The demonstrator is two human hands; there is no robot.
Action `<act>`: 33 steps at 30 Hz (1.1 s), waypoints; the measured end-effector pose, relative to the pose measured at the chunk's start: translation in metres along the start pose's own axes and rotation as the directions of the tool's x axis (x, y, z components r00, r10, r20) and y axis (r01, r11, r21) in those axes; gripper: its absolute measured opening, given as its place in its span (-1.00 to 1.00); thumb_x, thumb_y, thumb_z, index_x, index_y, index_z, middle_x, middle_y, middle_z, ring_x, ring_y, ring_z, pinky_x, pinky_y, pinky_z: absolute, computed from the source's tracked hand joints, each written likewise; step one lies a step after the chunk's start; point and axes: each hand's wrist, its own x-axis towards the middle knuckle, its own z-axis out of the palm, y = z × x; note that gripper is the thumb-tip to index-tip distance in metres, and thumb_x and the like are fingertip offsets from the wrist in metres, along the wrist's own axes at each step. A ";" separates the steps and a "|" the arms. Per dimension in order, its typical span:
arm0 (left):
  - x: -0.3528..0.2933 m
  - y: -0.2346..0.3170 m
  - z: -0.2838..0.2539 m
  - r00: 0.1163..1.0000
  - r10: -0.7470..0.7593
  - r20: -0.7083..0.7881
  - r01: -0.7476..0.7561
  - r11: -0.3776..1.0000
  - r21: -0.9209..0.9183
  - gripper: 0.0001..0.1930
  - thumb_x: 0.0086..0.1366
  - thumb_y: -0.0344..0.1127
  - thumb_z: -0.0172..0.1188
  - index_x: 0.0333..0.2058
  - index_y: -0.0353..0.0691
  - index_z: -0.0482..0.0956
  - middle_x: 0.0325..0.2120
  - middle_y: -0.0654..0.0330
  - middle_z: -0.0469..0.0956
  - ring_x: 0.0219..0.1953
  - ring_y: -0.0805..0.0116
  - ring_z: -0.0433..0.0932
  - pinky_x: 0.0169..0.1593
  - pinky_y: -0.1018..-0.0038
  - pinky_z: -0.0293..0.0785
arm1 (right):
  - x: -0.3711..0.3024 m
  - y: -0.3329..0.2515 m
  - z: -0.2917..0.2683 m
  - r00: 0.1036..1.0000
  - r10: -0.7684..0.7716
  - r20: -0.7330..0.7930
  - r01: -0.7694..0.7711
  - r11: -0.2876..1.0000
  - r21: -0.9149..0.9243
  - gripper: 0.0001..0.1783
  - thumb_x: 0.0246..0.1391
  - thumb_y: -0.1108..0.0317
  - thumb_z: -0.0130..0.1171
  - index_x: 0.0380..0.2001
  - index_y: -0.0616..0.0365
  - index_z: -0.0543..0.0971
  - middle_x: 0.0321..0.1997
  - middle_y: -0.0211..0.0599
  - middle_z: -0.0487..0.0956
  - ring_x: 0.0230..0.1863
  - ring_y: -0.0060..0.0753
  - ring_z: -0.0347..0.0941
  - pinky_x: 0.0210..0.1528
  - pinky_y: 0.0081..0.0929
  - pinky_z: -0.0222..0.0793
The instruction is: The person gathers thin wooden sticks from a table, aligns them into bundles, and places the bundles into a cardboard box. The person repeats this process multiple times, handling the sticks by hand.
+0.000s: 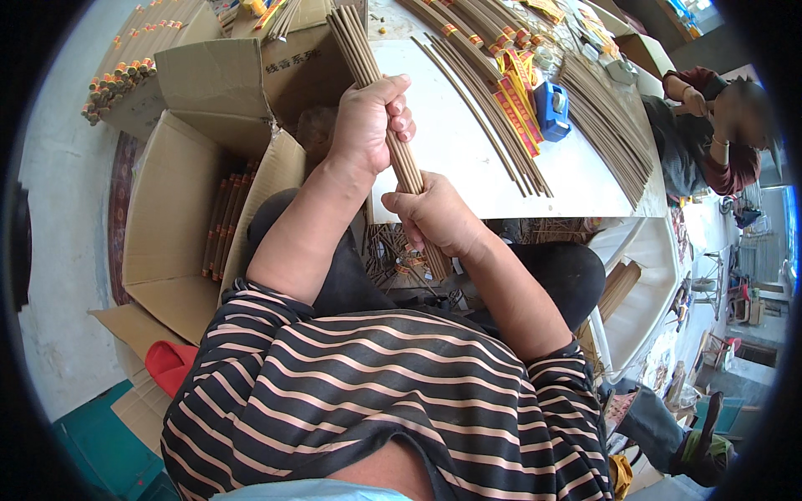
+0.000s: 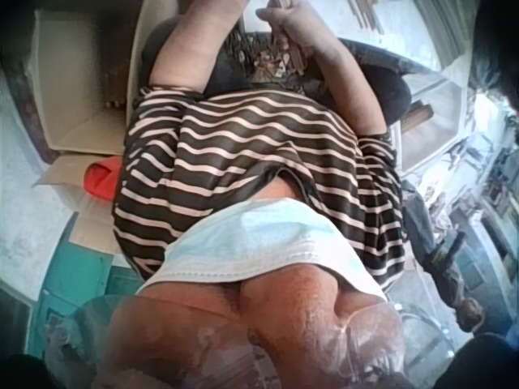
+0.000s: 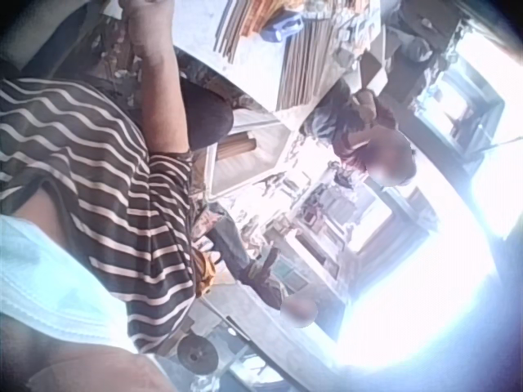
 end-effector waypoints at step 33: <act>0.002 -0.008 0.001 0.963 0.045 0.266 -0.030 0.998 -0.058 -0.87 0.23 -0.37 0.06 -0.48 -0.10 0.31 -0.79 0.44 0.16 -0.81 0.64 0.12 -0.74 0.66 0.11 | -0.002 0.014 -0.014 0.980 -0.190 0.058 0.191 0.981 -0.012 -0.77 -0.16 0.34 0.18 -0.59 0.30 0.43 -0.73 -0.27 0.43 -0.79 -0.41 0.36 -0.79 -0.48 0.30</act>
